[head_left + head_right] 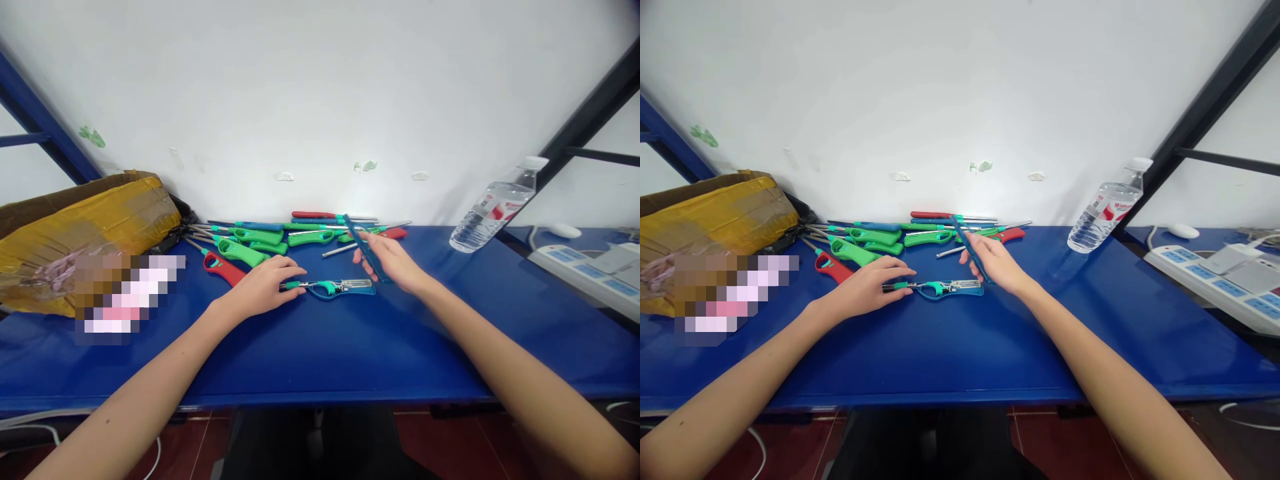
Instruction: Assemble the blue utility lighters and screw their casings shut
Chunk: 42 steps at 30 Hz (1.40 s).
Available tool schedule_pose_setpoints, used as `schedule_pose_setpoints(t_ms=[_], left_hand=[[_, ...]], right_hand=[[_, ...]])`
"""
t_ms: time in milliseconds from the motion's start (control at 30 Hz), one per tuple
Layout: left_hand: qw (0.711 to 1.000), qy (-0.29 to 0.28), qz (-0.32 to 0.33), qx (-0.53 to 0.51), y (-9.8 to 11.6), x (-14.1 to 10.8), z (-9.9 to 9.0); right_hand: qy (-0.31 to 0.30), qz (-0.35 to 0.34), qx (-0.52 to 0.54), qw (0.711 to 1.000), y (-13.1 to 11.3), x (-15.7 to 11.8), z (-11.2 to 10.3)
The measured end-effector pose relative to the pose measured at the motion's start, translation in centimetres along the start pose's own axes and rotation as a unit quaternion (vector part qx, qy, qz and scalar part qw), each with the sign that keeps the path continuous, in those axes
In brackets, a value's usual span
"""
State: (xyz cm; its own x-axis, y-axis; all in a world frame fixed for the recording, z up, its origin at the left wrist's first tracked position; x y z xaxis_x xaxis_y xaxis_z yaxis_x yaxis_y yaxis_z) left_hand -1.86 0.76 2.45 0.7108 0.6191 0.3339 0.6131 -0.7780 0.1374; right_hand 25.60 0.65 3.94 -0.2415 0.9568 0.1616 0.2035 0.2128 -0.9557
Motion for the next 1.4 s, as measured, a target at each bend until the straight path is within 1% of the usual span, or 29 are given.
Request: schedule_pose_setpoints(t_ms=[67,167,267,400,467,533,600,667,700,767,833,900,933,1033,1100,1200,1400], left_hand=[[1.000,-0.003,0.004,-0.002,0.4,0.1,0.2],[1.000,-0.002,0.015,-0.005,1.0,0.2,0.3],[1.000,0.007,0.018,-0.006,0.9,0.2,0.1],[0.999,0.026,0.032,-0.004,0.4,0.2,-0.1],[0.999,0.030,0.045,0.005,0.2,0.1,-0.1],[0.998,0.025,0.054,0.015,0.2,0.1,-0.1],[0.998,0.018,0.058,0.024,0.3,0.2,-0.1],[0.997,0.015,0.062,0.032,0.4,0.2,-0.1],[0.997,0.015,0.064,0.034,0.4,0.2,-0.1],[0.997,0.015,0.067,0.034,0.4,0.1,-0.1],[0.998,0.014,0.063,0.027,0.5,0.1,-0.1],[0.999,0.016,0.045,0.017,0.5,0.1,-0.1],[0.999,0.015,0.030,0.013,0.5,0.1,-0.1],[1.000,0.008,-0.017,-0.001,0.6,0.1,-0.1],[0.999,0.004,-0.031,-0.014,0.7,0.1,-0.2],[0.999,0.001,-0.023,-0.024,0.7,0.1,-0.2],[1.000,0.005,0.000,-0.025,0.9,0.2,0.0]], right_hand=[[0.028,0.050,0.108,0.992,0.1,0.2,0.1],[0.014,0.092,0.184,0.979,-0.1,0.3,0.2],[0.001,0.087,0.205,0.975,-0.4,0.2,0.0],[-0.003,0.053,0.183,0.982,-0.7,0.1,-0.5],[-0.004,0.035,0.162,0.986,-0.7,0.1,-0.7],[0.002,0.003,0.124,0.992,-0.6,0.0,-0.8],[0.012,-0.043,0.059,0.997,-0.5,0.0,-0.7],[0.013,-0.098,-0.042,0.994,-0.5,-0.2,-0.4],[0.006,-0.128,-0.101,0.987,-0.4,-0.4,-0.1],[-0.035,-0.180,-0.213,0.960,-0.4,-0.7,0.6],[-0.087,-0.211,-0.281,0.932,-0.3,-1.0,1.3],[-0.121,-0.223,-0.314,0.915,-0.3,-1.2,1.9],[-0.129,-0.223,-0.325,0.910,-0.2,-1.2,2.1],[-0.134,-0.220,-0.346,0.902,-0.1,-1.2,2.2],[-0.139,-0.218,-0.353,0.899,0.0,-1.2,2.1],[-0.151,-0.211,-0.362,0.895,0.2,-1.1,2.1],[-0.158,-0.202,-0.374,0.891,0.2,-1.1,2.3]])
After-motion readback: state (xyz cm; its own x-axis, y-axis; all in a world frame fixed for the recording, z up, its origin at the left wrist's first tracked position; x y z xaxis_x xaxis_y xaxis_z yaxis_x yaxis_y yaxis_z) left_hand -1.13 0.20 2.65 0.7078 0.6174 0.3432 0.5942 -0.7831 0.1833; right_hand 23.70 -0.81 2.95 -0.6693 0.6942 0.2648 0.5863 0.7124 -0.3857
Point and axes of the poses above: each hand's wrist, its own x-axis towards the middle knuckle, its own z-axis out of the palm, y = z × x, the point moved 2 cm from there along x, towards the middle knuckle, and after that the axes turned 6 degrees about x, right-handed, at the moved point
